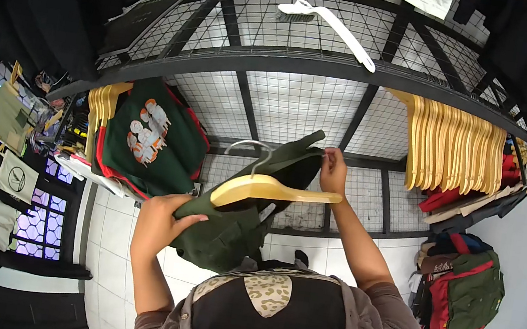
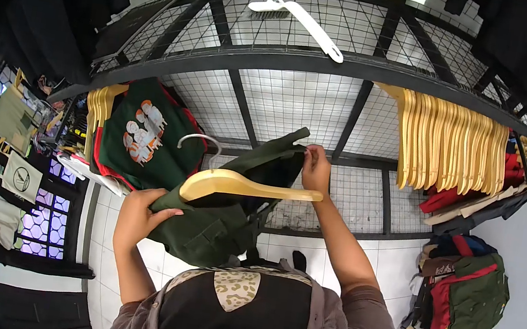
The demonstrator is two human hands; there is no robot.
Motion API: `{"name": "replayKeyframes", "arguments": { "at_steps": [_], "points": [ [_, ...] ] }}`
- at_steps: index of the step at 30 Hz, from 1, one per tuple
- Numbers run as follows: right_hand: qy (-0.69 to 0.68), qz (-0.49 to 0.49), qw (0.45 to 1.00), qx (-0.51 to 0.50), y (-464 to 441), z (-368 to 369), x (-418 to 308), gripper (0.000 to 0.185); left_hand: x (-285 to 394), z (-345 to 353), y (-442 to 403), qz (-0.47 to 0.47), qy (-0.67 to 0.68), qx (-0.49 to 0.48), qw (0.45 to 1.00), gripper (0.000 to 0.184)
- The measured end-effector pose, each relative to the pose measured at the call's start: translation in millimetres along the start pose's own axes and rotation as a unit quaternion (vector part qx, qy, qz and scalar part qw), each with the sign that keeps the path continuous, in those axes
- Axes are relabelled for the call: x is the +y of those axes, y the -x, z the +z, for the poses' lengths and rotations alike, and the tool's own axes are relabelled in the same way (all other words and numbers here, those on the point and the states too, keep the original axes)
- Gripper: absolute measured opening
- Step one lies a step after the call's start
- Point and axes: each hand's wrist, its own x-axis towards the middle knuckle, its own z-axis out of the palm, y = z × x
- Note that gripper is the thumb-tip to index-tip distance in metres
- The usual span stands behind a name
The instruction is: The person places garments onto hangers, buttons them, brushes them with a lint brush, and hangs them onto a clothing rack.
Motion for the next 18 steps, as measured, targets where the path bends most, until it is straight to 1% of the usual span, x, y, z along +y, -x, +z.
{"name": "replayKeyframes", "arguments": {
  "at_steps": [1,2,5,6,8,9,10,12,13,14,15,16,17,18],
  "points": [
    [0.015,-0.029,0.999,0.015,0,6,-2,0.008,-2,-2,2,-0.009,-0.003,0.005,1.000,0.031],
    [0.016,-0.030,0.999,0.013,1,10,-4,0.008,-4,-5,4,-0.018,-0.005,0.011,1.000,0.031],
    [0.109,-0.064,0.992,0.025,5,16,-13,0.010,-7,-12,9,-0.027,0.007,0.029,0.999,0.028],
    [0.108,-0.065,0.992,0.023,4,14,-16,0.010,-10,-13,11,-0.029,0.007,0.031,0.999,0.028],
    [0.228,-0.224,0.947,0.029,4,10,-24,0.011,-19,-12,13,-0.055,-0.053,0.083,0.994,0.027],
    [0.265,-0.227,0.937,0.010,5,10,-32,0.011,-23,-8,14,-0.070,-0.088,0.093,0.989,0.025],
    [0.266,-0.226,0.937,0.008,7,11,-36,0.011,-24,-5,13,-0.072,-0.087,0.092,0.989,0.025],
    [0.290,-0.182,0.940,0.012,12,14,-40,0.011,-22,3,10,-0.092,-0.133,0.108,0.981,0.023],
    [0.292,-0.184,0.938,0.010,18,16,-43,0.011,-28,10,8,-0.081,-0.125,0.135,0.980,0.023],
    [0.268,-0.178,0.947,-0.014,30,19,-47,0.011,-32,14,6,-0.084,-0.122,0.140,0.979,0.023],
    [0.242,-0.169,0.955,-0.038,42,19,-50,0.011,-37,15,5,-0.114,-0.066,0.153,0.979,0.024],
    [0.241,-0.171,0.954,-0.040,55,16,-55,0.011,-41,15,5,-0.140,-0.014,0.165,0.976,0.025],
    [0.246,-0.203,0.935,-0.158,69,13,-63,0.016,-44,13,6,-0.144,0.030,0.162,0.976,0.025],
    [0.246,-0.232,0.901,-0.270,77,11,-72,0.020,-44,11,8,-0.139,0.027,0.159,0.977,0.025]
  ]
}}
